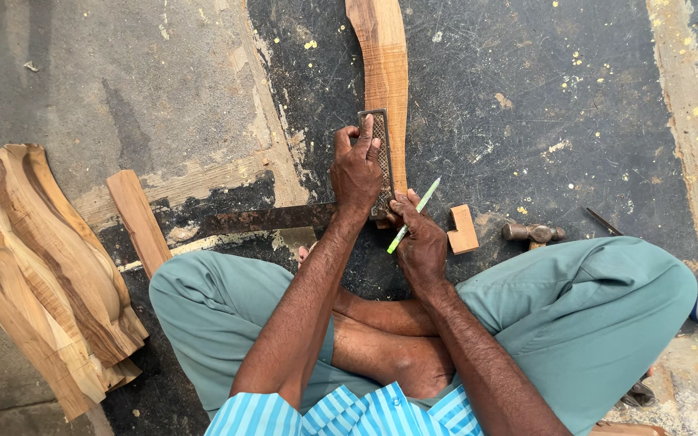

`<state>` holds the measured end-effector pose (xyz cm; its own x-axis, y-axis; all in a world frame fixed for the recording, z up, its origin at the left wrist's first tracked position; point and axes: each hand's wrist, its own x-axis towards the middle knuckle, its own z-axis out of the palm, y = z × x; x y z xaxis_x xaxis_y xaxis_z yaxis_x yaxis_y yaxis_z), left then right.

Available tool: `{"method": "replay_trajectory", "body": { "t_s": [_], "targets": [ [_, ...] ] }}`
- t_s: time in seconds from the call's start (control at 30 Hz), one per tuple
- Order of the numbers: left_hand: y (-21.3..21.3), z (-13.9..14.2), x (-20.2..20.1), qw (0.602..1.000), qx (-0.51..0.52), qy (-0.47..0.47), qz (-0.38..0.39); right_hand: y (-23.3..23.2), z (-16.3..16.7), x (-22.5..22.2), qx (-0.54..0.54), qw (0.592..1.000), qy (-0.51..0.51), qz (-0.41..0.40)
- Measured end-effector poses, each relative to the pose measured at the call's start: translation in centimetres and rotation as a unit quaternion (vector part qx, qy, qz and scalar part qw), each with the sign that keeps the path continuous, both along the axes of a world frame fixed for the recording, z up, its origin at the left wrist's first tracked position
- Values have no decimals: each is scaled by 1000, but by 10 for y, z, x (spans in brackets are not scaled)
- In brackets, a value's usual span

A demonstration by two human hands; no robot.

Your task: The person sits cross-legged on the workshop floor marking curved wooden furniture parts. They hold a try square against a wood piece and draw lines with a pencil, pick up and reposition several shaped wood components, hold a small block against a piece to check its fit, and stack the marked pieces with others on the floor.

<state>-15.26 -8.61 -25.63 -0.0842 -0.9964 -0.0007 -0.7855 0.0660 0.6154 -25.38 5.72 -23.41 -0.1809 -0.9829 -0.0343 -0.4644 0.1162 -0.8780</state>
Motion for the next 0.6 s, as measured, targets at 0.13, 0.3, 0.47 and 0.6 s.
{"method": "replay_trajectory", "body": {
  "t_s": [0.13, 0.3, 0.47, 0.6],
  "targets": [
    [-1, 0, 0, 1000, 13, -4, -1, 0, -1, 0, 16, 1000, -18, -3],
    [0, 1, -1, 1000, 3, -11, -4, 0, -1, 0, 12, 998, -54, -4],
    [-5, 10, 8, 992, 89, -47, -75, 0, 1, 1, 4, 1000, 0, -4],
    [-17, 25, 18, 956, 193, -113, -191, -6, 9, 1, -11, 1000, 21, -6]
  ]
}}
